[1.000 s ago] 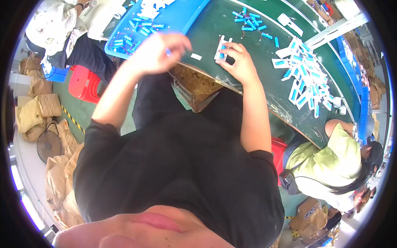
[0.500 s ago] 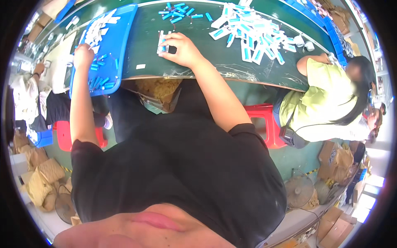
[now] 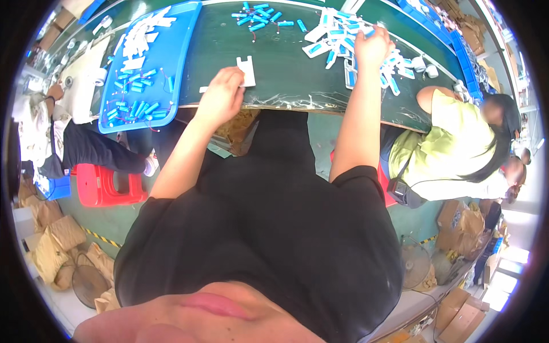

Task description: Assembling small electronic components by manually inserting wires into plastic connectors.

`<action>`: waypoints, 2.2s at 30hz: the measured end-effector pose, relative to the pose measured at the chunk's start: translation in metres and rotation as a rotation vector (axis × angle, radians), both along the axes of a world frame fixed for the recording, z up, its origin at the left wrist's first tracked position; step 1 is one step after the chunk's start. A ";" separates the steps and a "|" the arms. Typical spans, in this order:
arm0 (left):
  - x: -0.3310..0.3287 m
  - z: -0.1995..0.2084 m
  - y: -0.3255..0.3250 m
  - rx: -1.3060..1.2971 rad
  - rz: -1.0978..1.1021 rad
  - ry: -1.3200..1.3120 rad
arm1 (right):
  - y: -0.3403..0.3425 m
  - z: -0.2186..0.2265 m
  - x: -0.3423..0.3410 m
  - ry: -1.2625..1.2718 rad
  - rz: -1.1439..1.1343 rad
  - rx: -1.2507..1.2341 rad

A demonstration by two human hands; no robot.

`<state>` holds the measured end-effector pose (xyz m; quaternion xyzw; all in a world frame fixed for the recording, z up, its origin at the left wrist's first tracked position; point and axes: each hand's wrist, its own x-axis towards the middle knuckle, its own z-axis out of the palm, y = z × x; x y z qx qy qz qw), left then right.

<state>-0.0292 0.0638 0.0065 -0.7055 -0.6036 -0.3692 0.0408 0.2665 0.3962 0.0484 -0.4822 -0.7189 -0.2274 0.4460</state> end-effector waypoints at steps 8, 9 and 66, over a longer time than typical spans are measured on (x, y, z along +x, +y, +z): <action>-0.016 0.006 0.016 -0.115 -0.014 0.019 | -0.066 0.000 -0.157 0.250 0.919 -0.646; -0.018 0.004 0.021 -0.119 -0.005 0.022 | -0.071 -0.002 -0.177 0.192 0.922 -0.679; -0.014 -0.009 0.013 0.077 0.009 -0.024 | -0.097 -0.037 -0.234 0.418 1.400 -1.448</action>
